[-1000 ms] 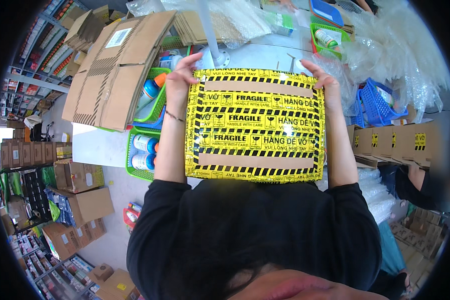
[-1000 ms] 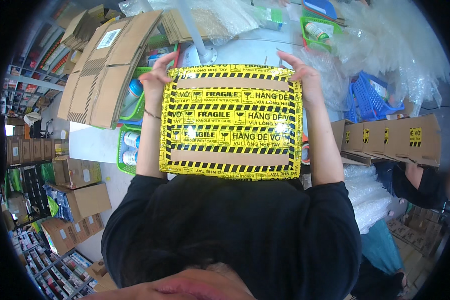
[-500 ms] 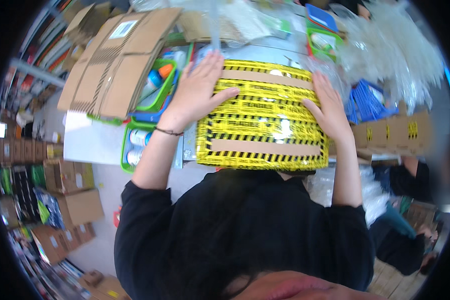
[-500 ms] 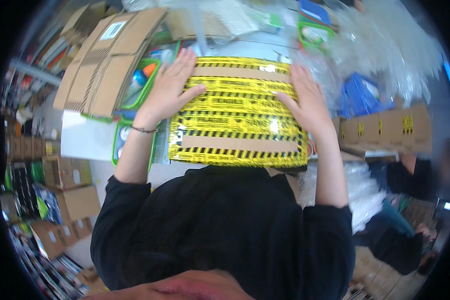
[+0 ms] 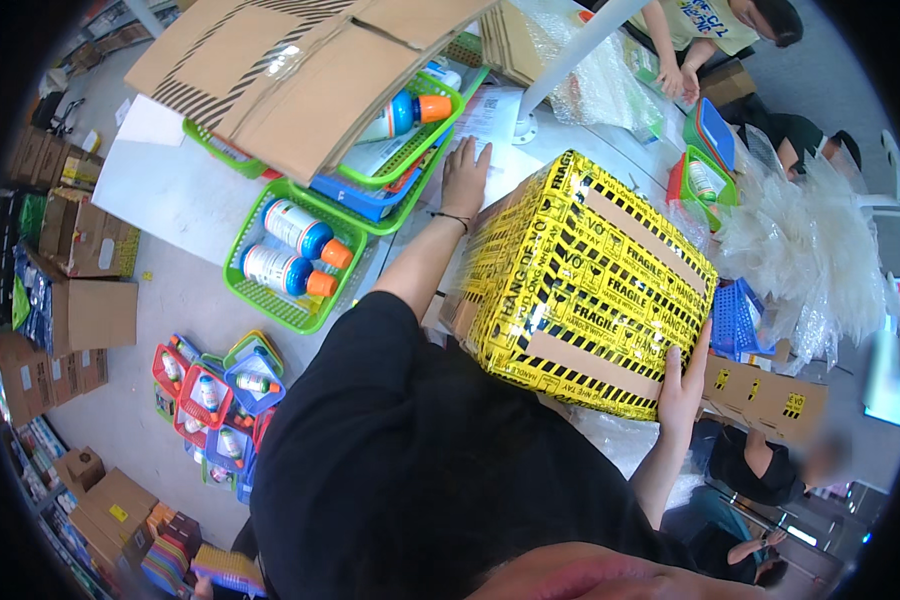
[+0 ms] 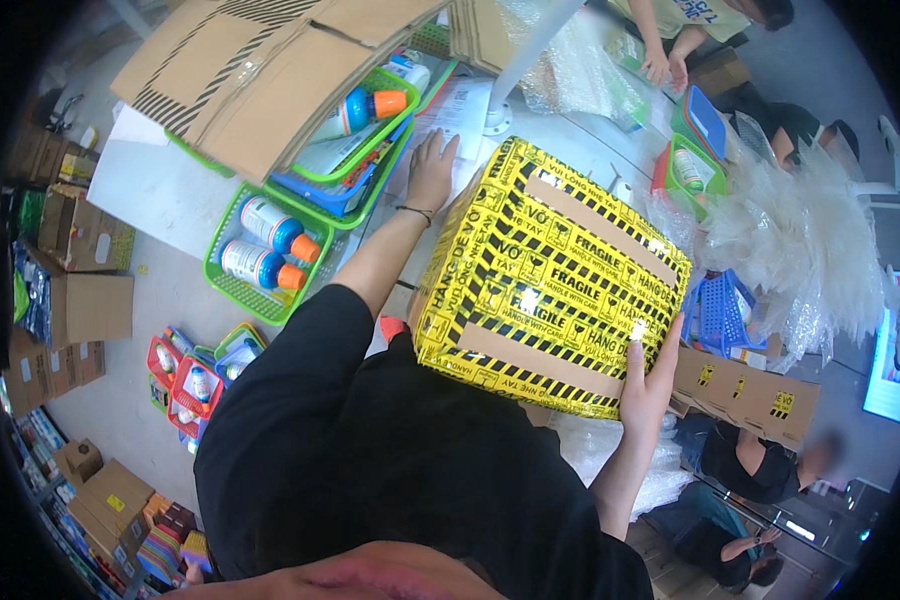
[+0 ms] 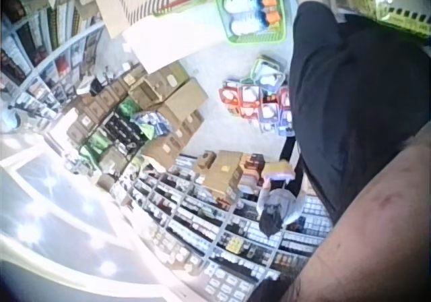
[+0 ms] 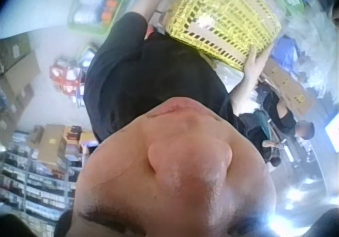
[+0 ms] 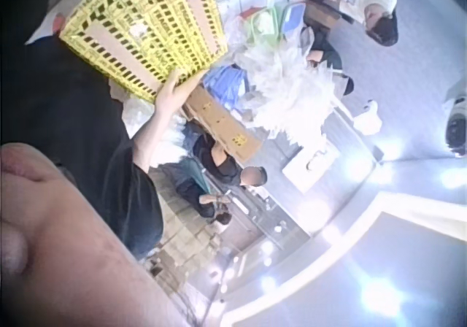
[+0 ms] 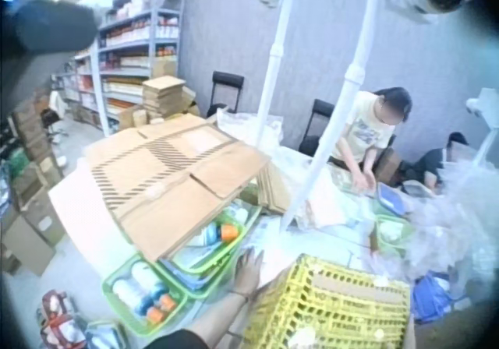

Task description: The person uses a handheld tape dispenser to apply yellow fragile tape across the seams of a cardboard box. They rotate the box to seal multiple edges and then affix a white shipping label to the top surface.

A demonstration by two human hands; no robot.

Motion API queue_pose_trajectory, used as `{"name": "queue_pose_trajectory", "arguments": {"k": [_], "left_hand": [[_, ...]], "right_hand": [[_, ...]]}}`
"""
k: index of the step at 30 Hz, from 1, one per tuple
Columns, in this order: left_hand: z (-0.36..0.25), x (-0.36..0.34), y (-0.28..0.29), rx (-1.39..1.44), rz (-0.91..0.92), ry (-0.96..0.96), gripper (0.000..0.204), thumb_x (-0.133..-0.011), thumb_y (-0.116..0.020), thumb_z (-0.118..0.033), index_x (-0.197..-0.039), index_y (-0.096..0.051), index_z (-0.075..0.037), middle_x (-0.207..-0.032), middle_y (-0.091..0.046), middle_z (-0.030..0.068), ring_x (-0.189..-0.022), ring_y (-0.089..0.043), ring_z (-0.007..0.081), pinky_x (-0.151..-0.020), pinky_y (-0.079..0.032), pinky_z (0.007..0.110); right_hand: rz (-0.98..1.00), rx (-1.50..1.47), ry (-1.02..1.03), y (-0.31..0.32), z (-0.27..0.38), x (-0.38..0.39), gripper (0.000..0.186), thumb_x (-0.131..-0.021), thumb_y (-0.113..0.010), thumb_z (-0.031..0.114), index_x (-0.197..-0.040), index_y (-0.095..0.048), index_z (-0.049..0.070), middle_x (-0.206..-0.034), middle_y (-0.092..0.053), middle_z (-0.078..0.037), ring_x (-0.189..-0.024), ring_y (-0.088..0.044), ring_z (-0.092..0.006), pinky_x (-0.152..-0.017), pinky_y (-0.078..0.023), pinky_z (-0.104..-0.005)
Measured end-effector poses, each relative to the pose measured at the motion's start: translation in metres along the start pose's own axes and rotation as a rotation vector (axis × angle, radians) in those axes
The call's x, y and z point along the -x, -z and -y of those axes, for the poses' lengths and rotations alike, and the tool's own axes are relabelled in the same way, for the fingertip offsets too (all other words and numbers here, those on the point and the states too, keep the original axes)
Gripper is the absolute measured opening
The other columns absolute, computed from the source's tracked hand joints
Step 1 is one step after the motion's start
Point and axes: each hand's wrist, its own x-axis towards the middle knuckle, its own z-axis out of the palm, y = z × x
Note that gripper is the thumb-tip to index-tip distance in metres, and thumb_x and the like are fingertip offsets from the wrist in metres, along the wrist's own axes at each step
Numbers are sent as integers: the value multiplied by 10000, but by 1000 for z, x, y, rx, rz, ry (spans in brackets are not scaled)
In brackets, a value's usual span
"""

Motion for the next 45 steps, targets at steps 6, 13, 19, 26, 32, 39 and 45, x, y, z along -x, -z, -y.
{"name": "queue_pose_trajectory", "arguments": {"k": [6, 13, 19, 26, 32, 39, 45], "left_hand": [[27, -35, -37, -42, -28, -86, 435, -979, -469, -111, -1394, -601, -105, -1450, -567, 171, -1408, -477, 326, -1150, -364, 514], [-82, -89, 129, 424, -297, -325, 191, -901, -687, -50, -1080, -750, -68, -1106, -745, 142, -1022, -698, 320, -963, -491, 470], [-210, -38, 318, 198, -219, -600, 352, -780, -678, 46, -1075, -781, -116, -988, -751, 67, -917, -694, 246, -853, -514, 381], [-293, 72, 331, 285, 495, -652, 413, -803, -792, -216, -1188, -724, -82, -1088, -698, 99, -1149, -637, 314, -995, -488, 432], [-253, 83, 369, 453, 383, -192, 393, -837, -801, -135, -1218, -725, -78, -1149, -716, 132, -1178, -632, 287, -1009, -482, 382], [-253, 76, 345, 344, 174, -194, 474, -822, -787, -57, -1285, -687, -48, -1334, -652, 138, -1263, -590, 281, -1069, -449, 388], [-272, 61, 328, 480, 176, -260, 480, -797, -819, -50, -1259, -690, -46, -1248, -694, 100, -1234, -610, 260, -1094, -438, 389]], "right_hand": [[-11, -111, -114, -2, 11, -6, 734, -1003, -587, 133, -1611, -208, -28, -1612, -339, -262, -1474, -366, -317, -1200, -279, -392], [34, 22, 23, 14, 13, -17, 840, -932, -706, 182, -1604, -239, -6, -1595, -336, -295, -1482, -349, -392, -1206, -278, -441], [-131, 77, 506, 77, 62, -55, 778, -875, -769, 217, -1542, -414, 32, -1587, -365, -276, -1484, -341, -426, -1194, -290, -470], [261, 53, 717, 43, 82, -55, 793, -885, -741, 298, -1551, -399, 36, -1498, -499, -253, -1431, -431, -413, -1188, -324, -456], [217, 355, 651, -1, 62, -49, 984, -829, -724, 616, -1551, -387, 37, -1523, -431, -311, -1473, -360, -429, -1197, -261, -573], [240, 286, 742, -3, 63, -35, 777, -836, -797, 389, -1489, -483, 108, -1407, -581, -183, -1349, -517, -308, -1160, -302, -572], [246, -41, 699, 28, 65, -50, 550, -820, -809, 188, -1342, -638, 167, -1072, -735, -100, -996, -682, -266, -1032, -420, -464]]}}
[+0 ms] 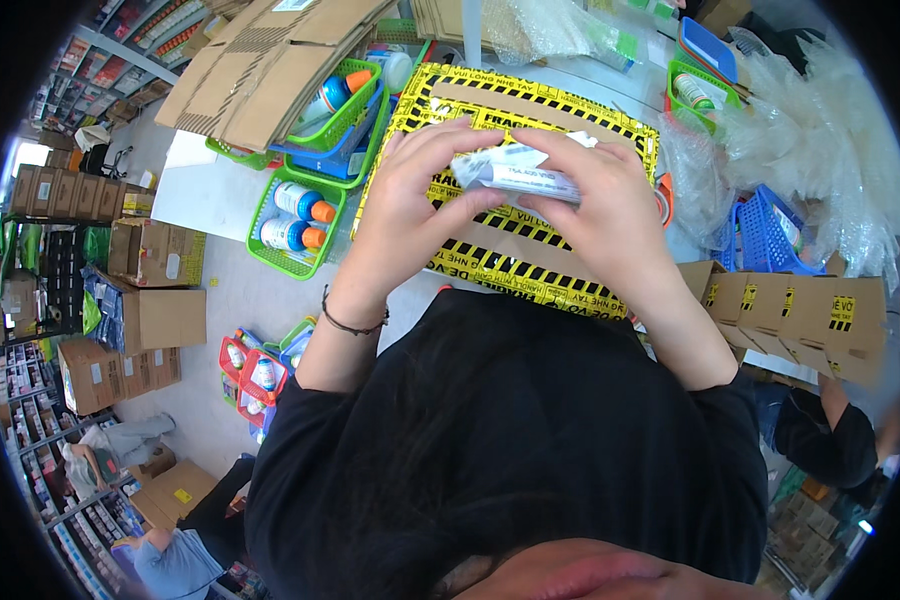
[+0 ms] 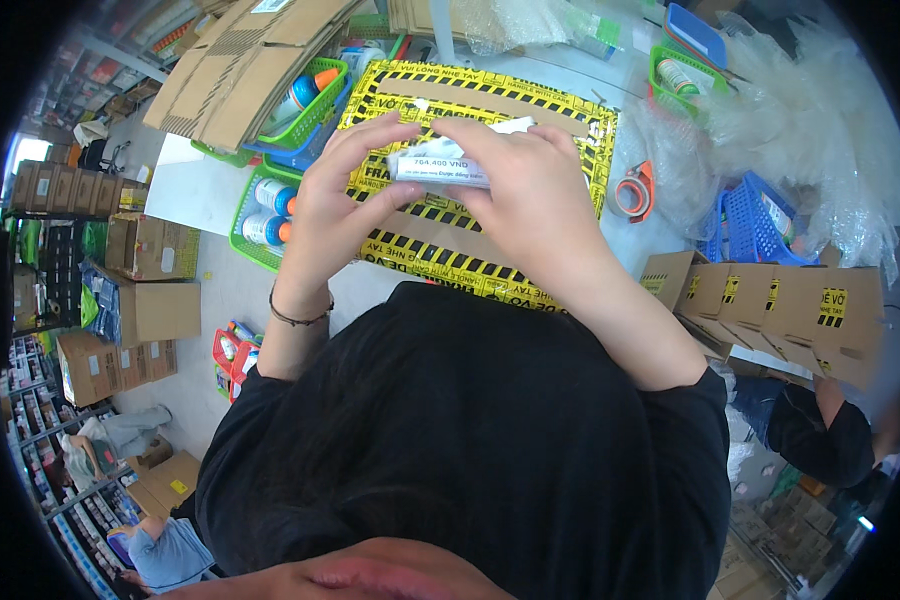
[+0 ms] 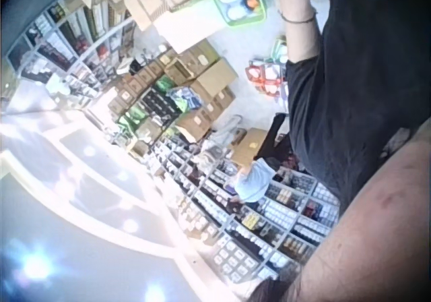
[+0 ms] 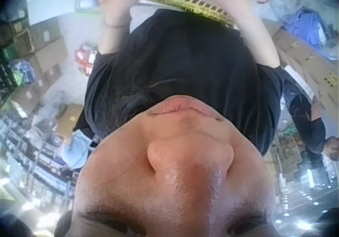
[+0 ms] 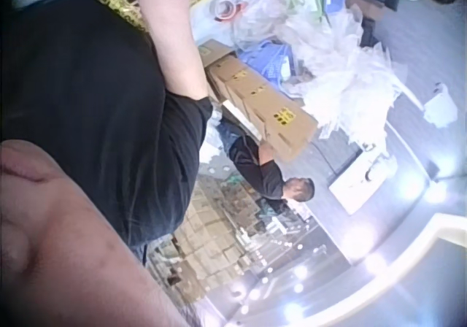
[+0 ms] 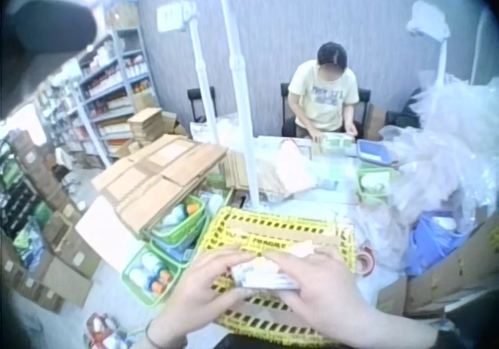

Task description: The person uses a handheld tape dispenser to apply yellow fragile tape across the seams of a cardboard box. They rotate the box to seal multiple edges and then affix a white shipping label to the top surface.

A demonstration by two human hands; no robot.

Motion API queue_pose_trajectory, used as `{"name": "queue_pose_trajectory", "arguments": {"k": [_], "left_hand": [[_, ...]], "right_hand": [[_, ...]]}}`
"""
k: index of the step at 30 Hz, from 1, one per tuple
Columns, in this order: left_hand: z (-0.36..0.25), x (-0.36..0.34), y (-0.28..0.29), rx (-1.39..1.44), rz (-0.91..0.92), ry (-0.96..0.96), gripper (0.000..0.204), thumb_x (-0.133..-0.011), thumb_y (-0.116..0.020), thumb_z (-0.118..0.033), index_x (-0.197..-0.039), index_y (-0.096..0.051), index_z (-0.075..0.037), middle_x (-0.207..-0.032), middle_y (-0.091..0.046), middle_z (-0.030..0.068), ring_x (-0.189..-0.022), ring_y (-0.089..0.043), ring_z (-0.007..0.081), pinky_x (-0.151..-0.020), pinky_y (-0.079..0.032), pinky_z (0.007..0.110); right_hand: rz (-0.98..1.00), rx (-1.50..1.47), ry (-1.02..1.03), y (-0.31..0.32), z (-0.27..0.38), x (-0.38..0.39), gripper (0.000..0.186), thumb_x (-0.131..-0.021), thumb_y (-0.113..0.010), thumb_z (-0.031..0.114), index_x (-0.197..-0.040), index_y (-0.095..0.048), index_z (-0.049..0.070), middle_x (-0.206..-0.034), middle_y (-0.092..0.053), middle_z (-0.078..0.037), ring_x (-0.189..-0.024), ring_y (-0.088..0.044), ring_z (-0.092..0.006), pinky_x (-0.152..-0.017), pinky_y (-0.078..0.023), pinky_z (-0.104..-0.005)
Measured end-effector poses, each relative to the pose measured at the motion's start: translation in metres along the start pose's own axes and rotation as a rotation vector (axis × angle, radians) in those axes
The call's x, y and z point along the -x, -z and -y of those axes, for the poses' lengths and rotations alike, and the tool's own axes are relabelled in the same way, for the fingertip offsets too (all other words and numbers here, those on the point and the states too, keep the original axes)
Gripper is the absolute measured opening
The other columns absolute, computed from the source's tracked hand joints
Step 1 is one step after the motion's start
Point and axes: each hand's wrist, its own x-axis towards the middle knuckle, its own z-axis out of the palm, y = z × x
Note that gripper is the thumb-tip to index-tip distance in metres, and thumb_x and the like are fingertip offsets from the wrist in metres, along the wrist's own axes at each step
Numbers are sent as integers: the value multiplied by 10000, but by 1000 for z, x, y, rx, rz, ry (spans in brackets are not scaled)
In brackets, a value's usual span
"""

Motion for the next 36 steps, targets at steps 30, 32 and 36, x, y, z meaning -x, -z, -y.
{"name": "queue_pose_trajectory", "arguments": {"k": [30, 32, 36], "left_hand": [[-86, -86, 2, -137, 2, -302, 249, -791, -839, -312, -846, -790, -74, -840, -727, 46, -846, -673, 241, -839, -456, 378], [-92, -99, 13, -217, 49, -298, 157, -831, -808, -182, -904, -785, -45, -907, -721, 59, -926, -664, 186, -835, -478, 320], [-90, -106, 40, -210, -203, -558, 88, -834, -794, -113, -881, -785, -39, -920, -720, 74, -903, -667, 193, -786, -512, 314]], "right_hand": [[86, -460, 28, 104, 6, -13, 257, -961, -693, 230, -961, -782, -11, -764, -725, -41, -678, -568, -60, -607, -440, -269], [-5, -369, 77, 101, 6, -15, 248, -965, -682, 228, -968, -786, 2, -780, -731, -52, -704, -599, -89, -645, -463, -284], [-164, -67, 107, 95, -43, -2, 236, -973, -670, 229, -997, -793, 29, -851, -755, -102, -798, -680, -157, -751, -508, -303]]}}
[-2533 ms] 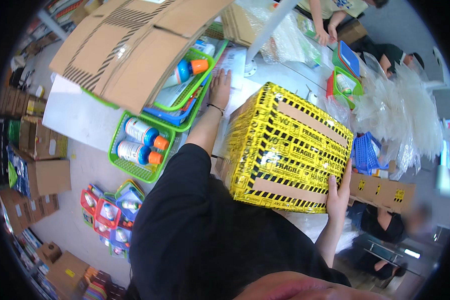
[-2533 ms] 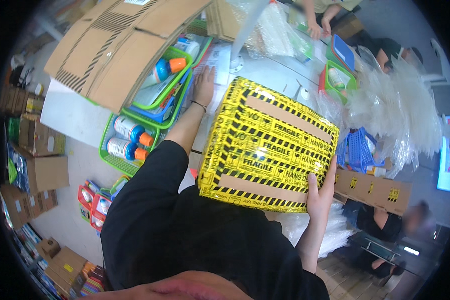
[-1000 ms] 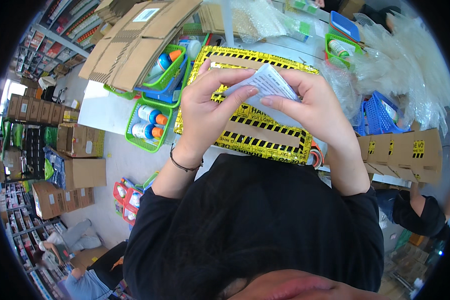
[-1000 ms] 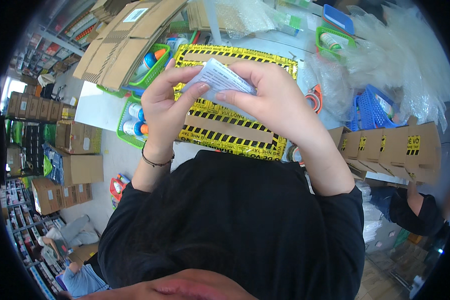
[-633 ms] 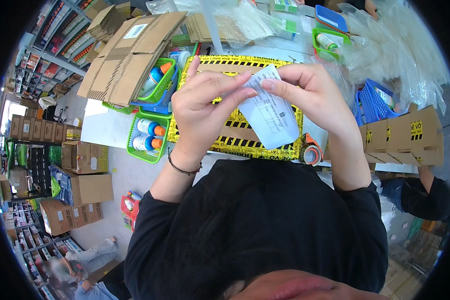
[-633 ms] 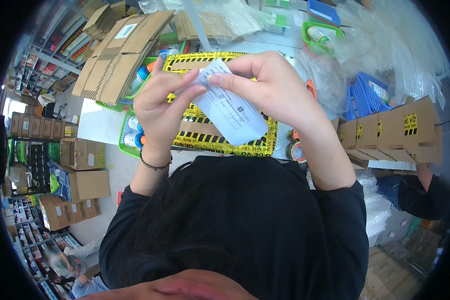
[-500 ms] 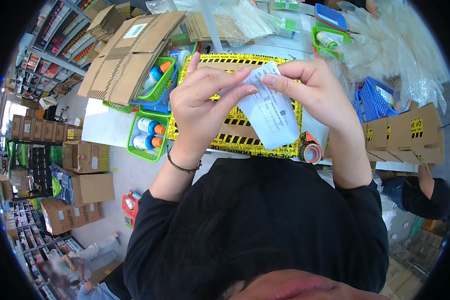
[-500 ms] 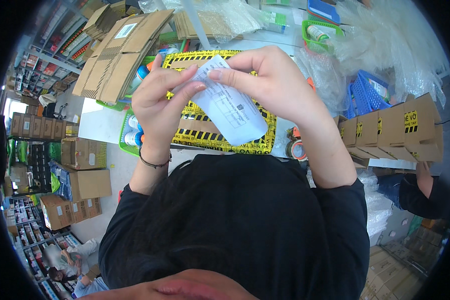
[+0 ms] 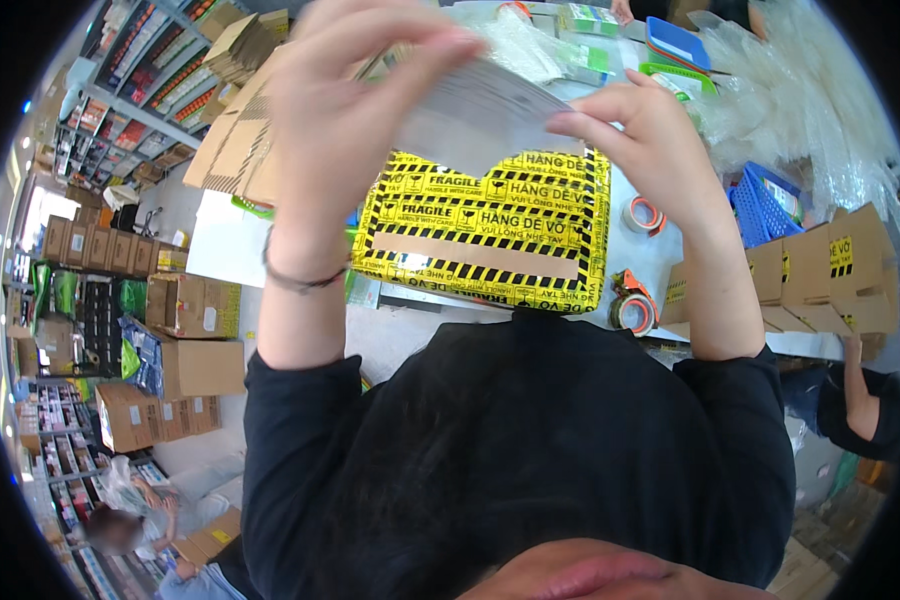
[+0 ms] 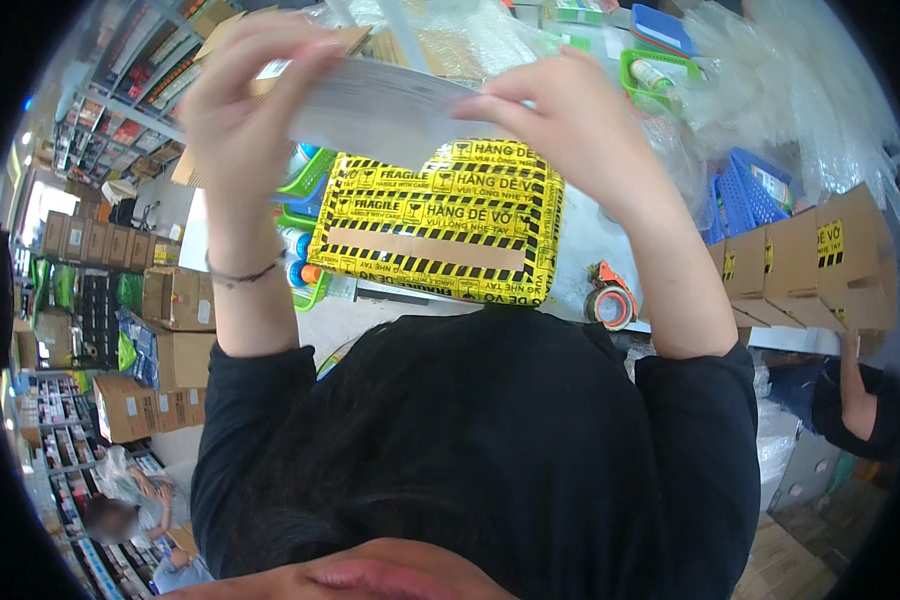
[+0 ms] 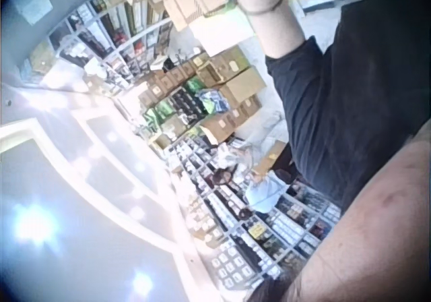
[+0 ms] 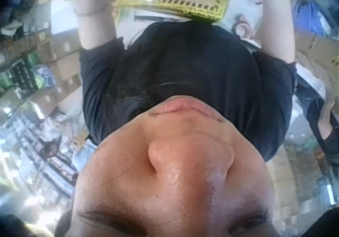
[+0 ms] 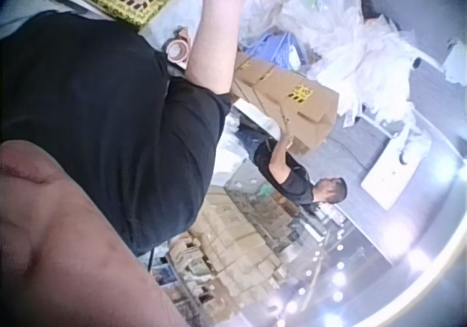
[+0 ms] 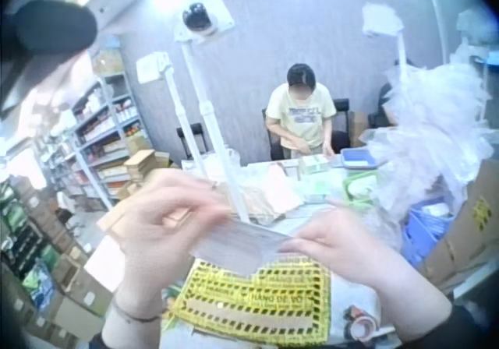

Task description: The person uses a handheld tape dispenser to apply yellow fragile tape across the seams of a cardboard box. They rotate the box to seal multiple edges and then affix a white shipping label to the top surface.

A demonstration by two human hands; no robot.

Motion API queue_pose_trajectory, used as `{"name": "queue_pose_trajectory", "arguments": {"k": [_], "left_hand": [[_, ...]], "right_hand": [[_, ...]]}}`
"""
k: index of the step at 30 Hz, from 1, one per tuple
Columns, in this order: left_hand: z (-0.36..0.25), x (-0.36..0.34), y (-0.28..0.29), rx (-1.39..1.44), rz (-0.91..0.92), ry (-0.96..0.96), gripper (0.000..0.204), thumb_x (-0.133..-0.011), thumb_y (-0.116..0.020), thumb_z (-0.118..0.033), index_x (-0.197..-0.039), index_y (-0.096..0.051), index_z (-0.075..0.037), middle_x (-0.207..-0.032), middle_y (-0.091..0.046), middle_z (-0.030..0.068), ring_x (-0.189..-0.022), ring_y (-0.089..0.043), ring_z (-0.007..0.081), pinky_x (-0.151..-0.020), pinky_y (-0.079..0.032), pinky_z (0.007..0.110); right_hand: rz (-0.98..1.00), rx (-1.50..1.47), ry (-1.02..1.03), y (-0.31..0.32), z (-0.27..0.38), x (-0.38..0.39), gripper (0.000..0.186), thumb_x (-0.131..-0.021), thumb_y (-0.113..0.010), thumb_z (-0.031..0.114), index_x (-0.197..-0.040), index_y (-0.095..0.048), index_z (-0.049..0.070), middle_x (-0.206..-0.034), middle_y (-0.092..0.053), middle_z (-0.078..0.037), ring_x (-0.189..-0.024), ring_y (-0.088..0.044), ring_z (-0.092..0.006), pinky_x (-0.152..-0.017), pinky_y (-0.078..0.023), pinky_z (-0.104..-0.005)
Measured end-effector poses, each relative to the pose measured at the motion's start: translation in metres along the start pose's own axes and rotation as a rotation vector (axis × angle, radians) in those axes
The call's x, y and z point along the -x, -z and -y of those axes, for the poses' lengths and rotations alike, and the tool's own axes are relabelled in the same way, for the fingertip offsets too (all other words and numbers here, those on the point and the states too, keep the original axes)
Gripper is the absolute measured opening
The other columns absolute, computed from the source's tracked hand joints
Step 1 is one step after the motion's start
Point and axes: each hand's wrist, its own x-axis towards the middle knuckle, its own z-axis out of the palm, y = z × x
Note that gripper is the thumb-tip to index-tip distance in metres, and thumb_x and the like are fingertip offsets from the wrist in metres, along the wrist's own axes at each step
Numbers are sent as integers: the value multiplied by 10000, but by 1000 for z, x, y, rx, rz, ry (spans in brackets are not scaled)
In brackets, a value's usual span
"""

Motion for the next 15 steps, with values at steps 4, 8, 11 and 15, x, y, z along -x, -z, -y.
{"name": "queue_pose_trajectory", "arguments": {"k": [4, 8, 11, 15], "left_hand": [[18, 60, 20, 433, 68, 158, 103, -827, -767, -27, -925, -792, -40, -1070, -712, 92, -1004, -649, 227, -873, -527, 347], [31, 147, 11, 262, 343, 515, 120, -833, -774, -80, -950, -800, -73, -1221, -702, 84, -1222, -592, 259, -1027, -454, 407], [16, 170, 8, -54, 484, 599, 151, -812, -818, -217, -952, -807, -161, -1365, -642, 71, -1302, -554, 277, -1140, -291, 516], [-25, 165, -14, -277, 698, 295, 723, -785, -750, -572, -1422, -604, -263, -1601, -431, 94, -1516, -332, 324, -1213, -128, 604]], "right_hand": [[-2, 72, -530, -6, -136, 68, 323, -953, -681, 345, -972, -789, 41, -876, -747, -172, -810, -705, -277, -754, -520, -364], [-34, 438, -889, -72, -293, 172, 538, -890, -704, 521, -957, -773, -9, -841, -747, -199, -811, -735, -345, -763, -549, -426], [192, 295, -1224, -123, -375, 228, 614, -839, -730, 579, -966, -774, -20, -874, -761, -206, -848, -751, -354, -792, -567, -448], [7, 421, -1224, -165, -416, 247, 528, -822, -759, 522, -870, -767, -3, -822, -751, -196, -767, -758, -302, -712, -580, -438]]}}
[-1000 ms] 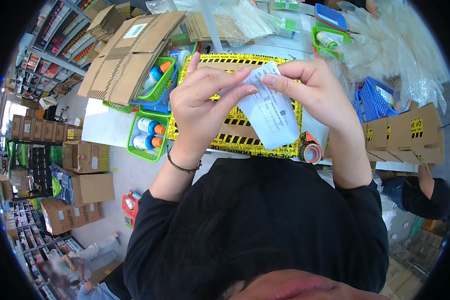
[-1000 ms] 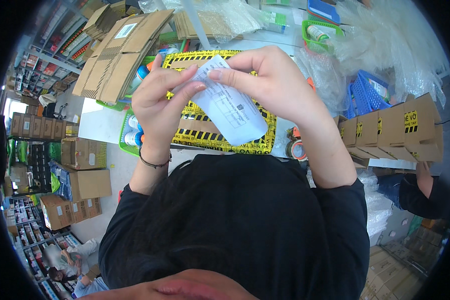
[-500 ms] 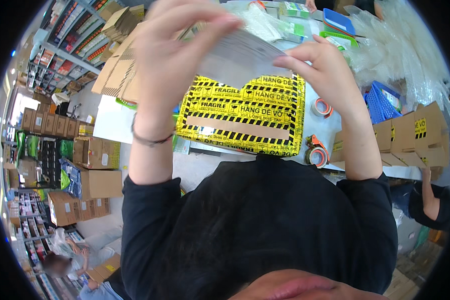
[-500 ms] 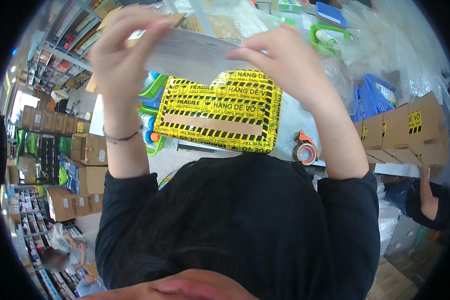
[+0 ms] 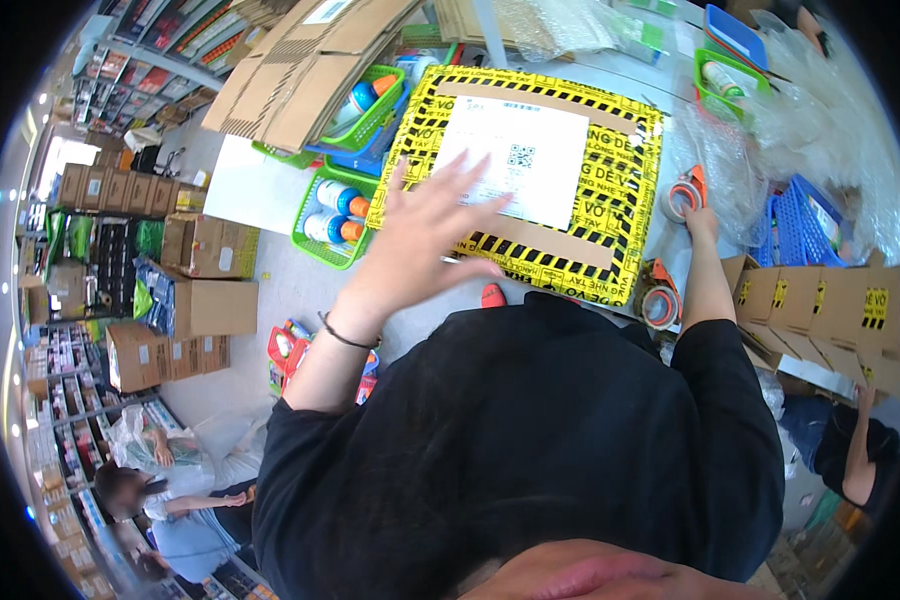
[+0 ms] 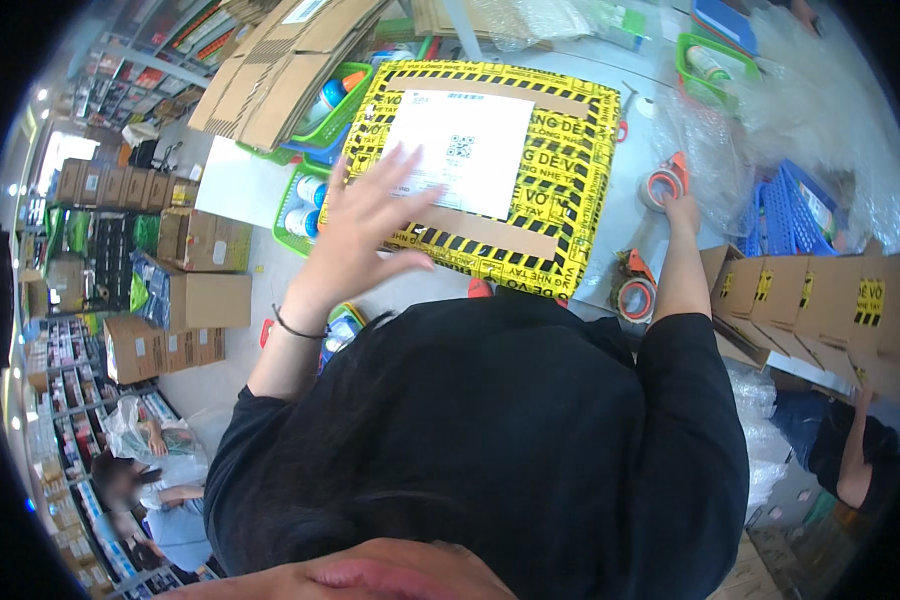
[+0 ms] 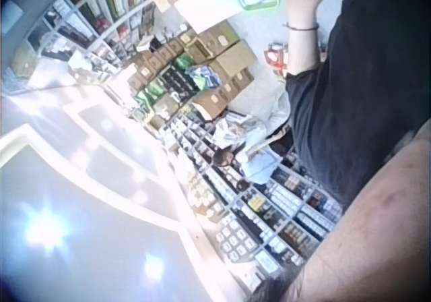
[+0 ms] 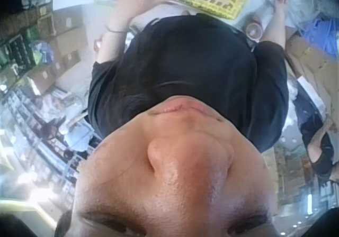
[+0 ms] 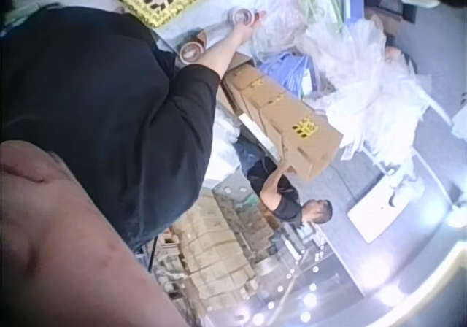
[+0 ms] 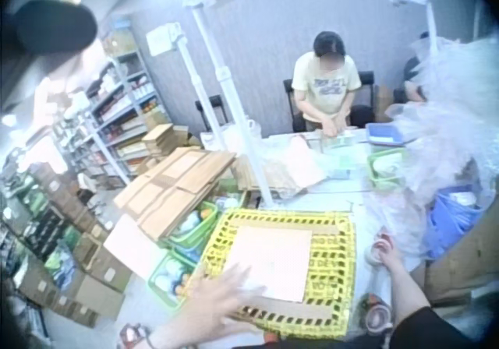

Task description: The person uses a handheld tape dispenser to apply yellow fragile tape across the seams of a cardboard box. They rotate the box to seal multiple edges and then affix a white shipping label to the top surface.

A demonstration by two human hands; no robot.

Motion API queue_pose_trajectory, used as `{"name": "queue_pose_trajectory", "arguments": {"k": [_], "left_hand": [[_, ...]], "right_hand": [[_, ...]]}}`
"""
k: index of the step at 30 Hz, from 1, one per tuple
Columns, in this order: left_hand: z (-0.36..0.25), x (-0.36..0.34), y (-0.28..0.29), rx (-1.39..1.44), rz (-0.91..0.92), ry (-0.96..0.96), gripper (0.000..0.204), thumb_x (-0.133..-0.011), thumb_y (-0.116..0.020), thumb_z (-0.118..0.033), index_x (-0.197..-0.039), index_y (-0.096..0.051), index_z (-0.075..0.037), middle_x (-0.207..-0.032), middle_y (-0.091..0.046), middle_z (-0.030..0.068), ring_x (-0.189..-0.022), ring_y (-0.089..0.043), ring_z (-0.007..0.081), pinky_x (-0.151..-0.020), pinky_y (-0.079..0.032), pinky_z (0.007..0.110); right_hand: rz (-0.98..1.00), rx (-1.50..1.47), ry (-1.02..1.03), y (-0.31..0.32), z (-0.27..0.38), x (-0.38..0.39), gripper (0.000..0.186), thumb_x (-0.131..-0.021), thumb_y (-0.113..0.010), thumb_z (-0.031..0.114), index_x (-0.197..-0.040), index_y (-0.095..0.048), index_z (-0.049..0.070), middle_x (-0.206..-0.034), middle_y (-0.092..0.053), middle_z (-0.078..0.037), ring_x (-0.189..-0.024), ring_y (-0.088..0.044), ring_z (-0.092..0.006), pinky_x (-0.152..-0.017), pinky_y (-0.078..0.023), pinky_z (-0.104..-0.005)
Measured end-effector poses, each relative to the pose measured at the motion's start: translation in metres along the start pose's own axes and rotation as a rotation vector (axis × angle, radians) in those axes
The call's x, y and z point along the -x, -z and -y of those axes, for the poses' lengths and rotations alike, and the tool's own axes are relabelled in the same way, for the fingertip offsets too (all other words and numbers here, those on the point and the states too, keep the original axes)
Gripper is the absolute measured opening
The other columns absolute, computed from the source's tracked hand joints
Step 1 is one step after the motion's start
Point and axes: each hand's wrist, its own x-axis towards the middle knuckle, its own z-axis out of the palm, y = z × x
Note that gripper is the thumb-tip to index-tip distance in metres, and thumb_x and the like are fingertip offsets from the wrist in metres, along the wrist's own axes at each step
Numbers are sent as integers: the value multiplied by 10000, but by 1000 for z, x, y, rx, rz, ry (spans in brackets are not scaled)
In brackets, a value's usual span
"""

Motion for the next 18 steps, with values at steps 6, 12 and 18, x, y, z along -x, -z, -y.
{"name": "queue_pose_trajectory", "arguments": {"k": [6, 12, 18], "left_hand": [[-12, -5, -18, -21, 175, -104, 897, -798, -614, -745, -1546, -447, -278, -1640, -360, 89, -1529, -293, 348, -1170, -249, 632], [-7, -4, -16, 14, 129, -146, 941, -790, -607, -762, -1560, -429, -251, -1640, -345, 136, -1529, -279, 371, -1172, -257, 614], [-5, -12, 34, 464, -171, 31, 857, -940, -586, -619, -1561, -389, -63, -1561, -436, 205, -1419, -437, 384, -1186, -287, 514]], "right_hand": [[601, -300, -207, 36, 24, -4, 377, -828, -743, 245, -1111, -696, 1, -938, -734, -186, -916, -739, -309, -798, -608, -422], [950, -659, -134, 128, 38, 38, 472, -834, -672, 127, -1293, -590, 57, -1222, -662, -144, -1012, -693, -257, -776, -598, -454], [234, -631, 493, 288, 118, 173, 563, -886, -653, 108, -1432, -526, 58, -1196, -662, -92, -1019, -609, -139, -901, -482, -301]]}}
